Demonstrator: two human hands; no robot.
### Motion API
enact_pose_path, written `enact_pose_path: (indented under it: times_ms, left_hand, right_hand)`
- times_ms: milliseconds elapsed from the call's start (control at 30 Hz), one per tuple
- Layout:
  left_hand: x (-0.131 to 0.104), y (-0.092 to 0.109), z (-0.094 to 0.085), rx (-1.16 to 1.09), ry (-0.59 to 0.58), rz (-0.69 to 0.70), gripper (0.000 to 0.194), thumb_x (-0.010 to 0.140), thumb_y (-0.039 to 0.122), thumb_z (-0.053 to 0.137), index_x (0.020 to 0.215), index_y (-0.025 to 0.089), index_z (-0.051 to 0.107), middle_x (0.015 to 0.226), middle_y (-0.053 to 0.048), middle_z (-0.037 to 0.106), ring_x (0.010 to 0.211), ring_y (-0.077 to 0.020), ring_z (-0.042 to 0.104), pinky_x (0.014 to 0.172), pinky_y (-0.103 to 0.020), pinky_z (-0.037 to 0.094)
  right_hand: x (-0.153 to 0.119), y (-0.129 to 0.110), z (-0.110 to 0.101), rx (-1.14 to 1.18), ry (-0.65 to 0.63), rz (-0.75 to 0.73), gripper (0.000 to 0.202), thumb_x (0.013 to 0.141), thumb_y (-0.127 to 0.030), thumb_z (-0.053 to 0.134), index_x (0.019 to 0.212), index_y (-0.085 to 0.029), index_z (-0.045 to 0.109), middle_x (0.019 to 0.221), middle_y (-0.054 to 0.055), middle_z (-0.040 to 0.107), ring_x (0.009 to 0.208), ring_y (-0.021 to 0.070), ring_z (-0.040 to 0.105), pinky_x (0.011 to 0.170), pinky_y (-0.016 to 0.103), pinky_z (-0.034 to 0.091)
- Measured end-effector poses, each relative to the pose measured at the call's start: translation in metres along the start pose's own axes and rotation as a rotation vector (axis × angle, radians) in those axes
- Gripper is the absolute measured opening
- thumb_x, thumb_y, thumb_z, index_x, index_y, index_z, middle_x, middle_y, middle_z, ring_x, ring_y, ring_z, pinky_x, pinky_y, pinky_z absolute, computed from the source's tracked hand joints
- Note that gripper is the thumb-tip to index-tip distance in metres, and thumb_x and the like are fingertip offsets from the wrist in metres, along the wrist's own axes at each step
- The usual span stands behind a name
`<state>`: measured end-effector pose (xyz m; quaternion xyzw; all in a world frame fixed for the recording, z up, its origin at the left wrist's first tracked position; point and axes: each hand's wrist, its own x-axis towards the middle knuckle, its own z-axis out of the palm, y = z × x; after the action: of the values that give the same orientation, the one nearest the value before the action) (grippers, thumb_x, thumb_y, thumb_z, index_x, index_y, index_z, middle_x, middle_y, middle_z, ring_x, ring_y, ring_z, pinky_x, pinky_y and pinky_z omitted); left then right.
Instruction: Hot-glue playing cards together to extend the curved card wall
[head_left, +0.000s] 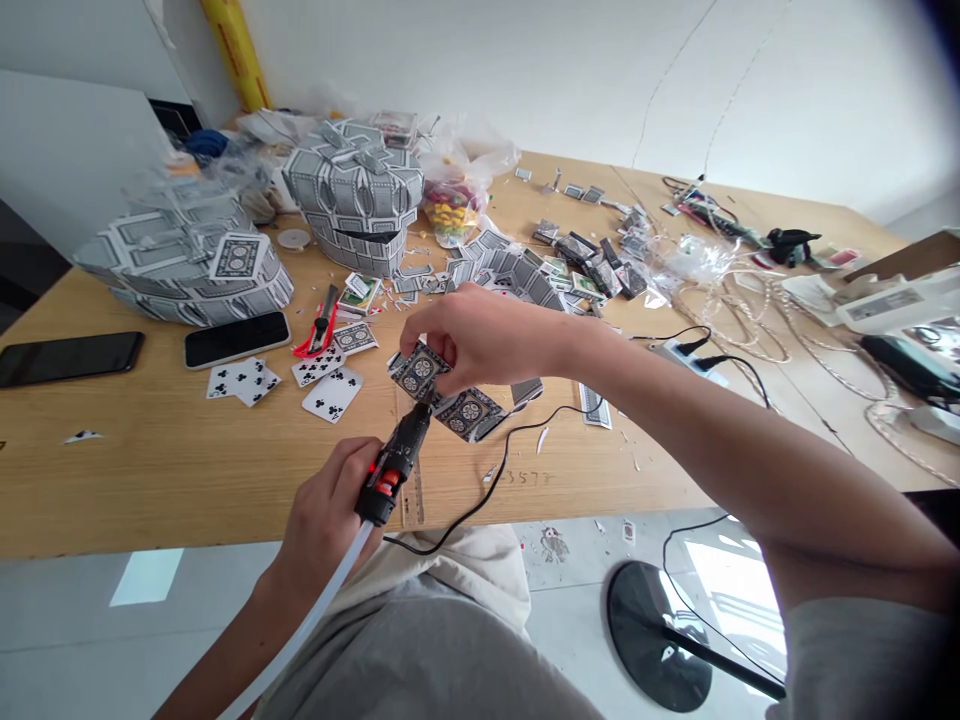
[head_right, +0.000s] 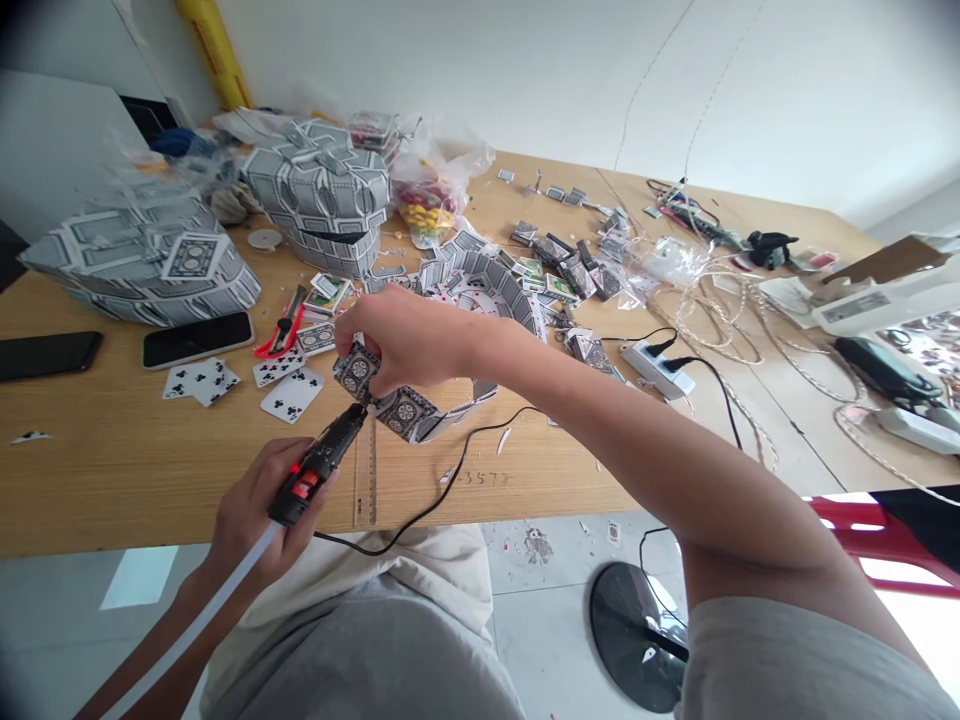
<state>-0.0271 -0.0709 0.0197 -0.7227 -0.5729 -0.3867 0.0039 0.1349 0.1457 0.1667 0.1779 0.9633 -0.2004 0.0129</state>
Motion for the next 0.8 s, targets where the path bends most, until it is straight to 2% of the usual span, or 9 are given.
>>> enact_pose_path:
  times_ms: [167,400,633,800]
  left_hand:
    - [-0.005,-0.002,0.0,-0.007,0.012,0.012,0.036,0.096,0.009,0.063,0.13,0.018,0.053,0.113,-0.011,0.069,0.099,-0.0226,0.071,0.081,-0.027,0.055]
    - [0.005,0.001,-0.001,-0.012,0.018,0.017,0.032,0.097,0.009,0.063,0.127,0.017,0.054,0.11,-0.011,0.069,0.096,-0.022,0.07,0.082,-0.028,0.054]
    - [-0.008,-0.003,-0.003,-0.062,-0.024,-0.005,0.035,0.098,0.011,0.062,0.132,0.017,0.053,0.116,-0.011,0.068,0.103,-0.0223,0.069,0.088,-0.028,0.054]
    - [-0.005,0.0,-0.004,-0.076,-0.001,-0.015,0.031,0.1,0.015,0.063,0.13,0.019,0.054,0.112,-0.009,0.069,0.1,-0.0212,0.069,0.087,-0.027,0.054]
  right_hand:
    - [0.001,0.001,0.0,0.003,-0.018,0.005,0.042,0.075,-0.013,0.086,0.116,-0.018,0.077,0.084,-0.001,0.066,0.082,0.0154,0.056,0.077,0.031,0.038]
    - [0.001,-0.001,-0.001,-0.022,-0.018,-0.008,0.042,0.075,-0.013,0.086,0.116,-0.017,0.078,0.081,-0.002,0.067,0.078,0.0152,0.055,0.078,0.031,0.038]
    - [-0.001,-0.001,-0.001,-0.014,-0.017,0.005,0.043,0.075,-0.011,0.085,0.117,-0.018,0.078,0.085,-0.001,0.069,0.082,0.0158,0.057,0.08,0.031,0.039]
    - [-0.001,-0.001,-0.001,-0.016,-0.011,-0.007,0.043,0.075,-0.011,0.085,0.117,-0.017,0.078,0.085,-0.001,0.068,0.083,0.0161,0.057,0.081,0.031,0.04]
